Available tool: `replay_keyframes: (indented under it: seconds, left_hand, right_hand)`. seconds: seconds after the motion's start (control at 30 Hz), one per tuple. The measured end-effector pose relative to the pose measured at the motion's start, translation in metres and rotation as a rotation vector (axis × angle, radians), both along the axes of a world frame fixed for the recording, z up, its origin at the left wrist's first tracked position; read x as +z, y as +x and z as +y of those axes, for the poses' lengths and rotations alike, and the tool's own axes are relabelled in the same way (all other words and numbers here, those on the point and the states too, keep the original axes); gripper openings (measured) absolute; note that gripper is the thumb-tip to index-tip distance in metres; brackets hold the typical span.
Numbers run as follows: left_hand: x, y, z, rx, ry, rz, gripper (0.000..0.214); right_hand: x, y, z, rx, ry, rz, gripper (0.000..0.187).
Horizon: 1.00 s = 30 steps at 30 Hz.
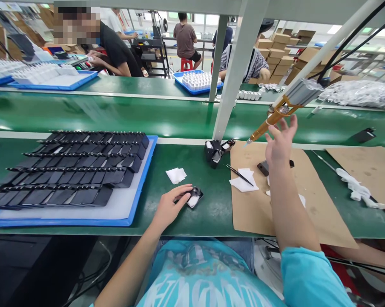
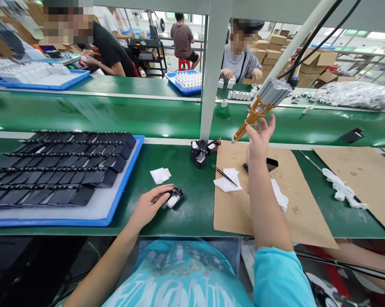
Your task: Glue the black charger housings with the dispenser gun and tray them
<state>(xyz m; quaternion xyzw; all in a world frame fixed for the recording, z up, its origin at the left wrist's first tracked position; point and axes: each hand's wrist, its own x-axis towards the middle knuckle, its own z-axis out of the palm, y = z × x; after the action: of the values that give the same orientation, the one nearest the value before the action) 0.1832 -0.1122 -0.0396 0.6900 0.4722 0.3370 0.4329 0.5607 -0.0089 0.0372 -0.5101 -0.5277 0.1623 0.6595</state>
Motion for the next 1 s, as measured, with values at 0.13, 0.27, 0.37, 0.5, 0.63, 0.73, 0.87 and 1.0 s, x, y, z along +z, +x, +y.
replay_keyframes:
  seconds: [0.13,0.27,0.37,0.5,0.63,0.73,0.87,1.0]
  left_hand:
    - [-0.004,0.006,-0.015,-0.012,0.295,0.28,0.052]
    - [-0.01,0.016,-0.021,0.085,0.415,0.478,0.039]
    - [-0.011,0.018,-0.02,0.107,0.42,0.462,0.032]
    - [-0.008,0.013,-0.019,0.139,0.352,0.4,0.038]
    - [-0.006,0.009,-0.02,0.143,0.317,0.39,0.04]
    - [-0.006,0.006,-0.022,0.135,0.291,0.386,0.041]
    - [-0.005,0.004,-0.024,0.118,0.285,0.331,0.038]
    - [0.001,0.003,-0.024,0.127,0.294,0.269,0.034]
  right_hand:
    - [-0.006,-0.005,0.023,0.011,-0.112,0.212,0.063]
    - [-0.008,-0.024,0.014,0.029,-0.086,0.279,0.045]
    - [-0.006,-0.049,-0.009,0.104,-0.09,0.332,0.037]
    - [-0.003,-0.099,-0.046,0.262,-0.089,0.367,0.037]
    - [-0.001,-0.151,-0.074,0.416,-0.002,0.49,0.044]
    - [0.004,-0.182,-0.089,0.484,0.028,0.605,0.048]
    - [0.009,-0.205,-0.1,0.54,0.015,0.681,0.049]
    - [0.009,-0.212,-0.103,0.576,0.039,0.713,0.049]
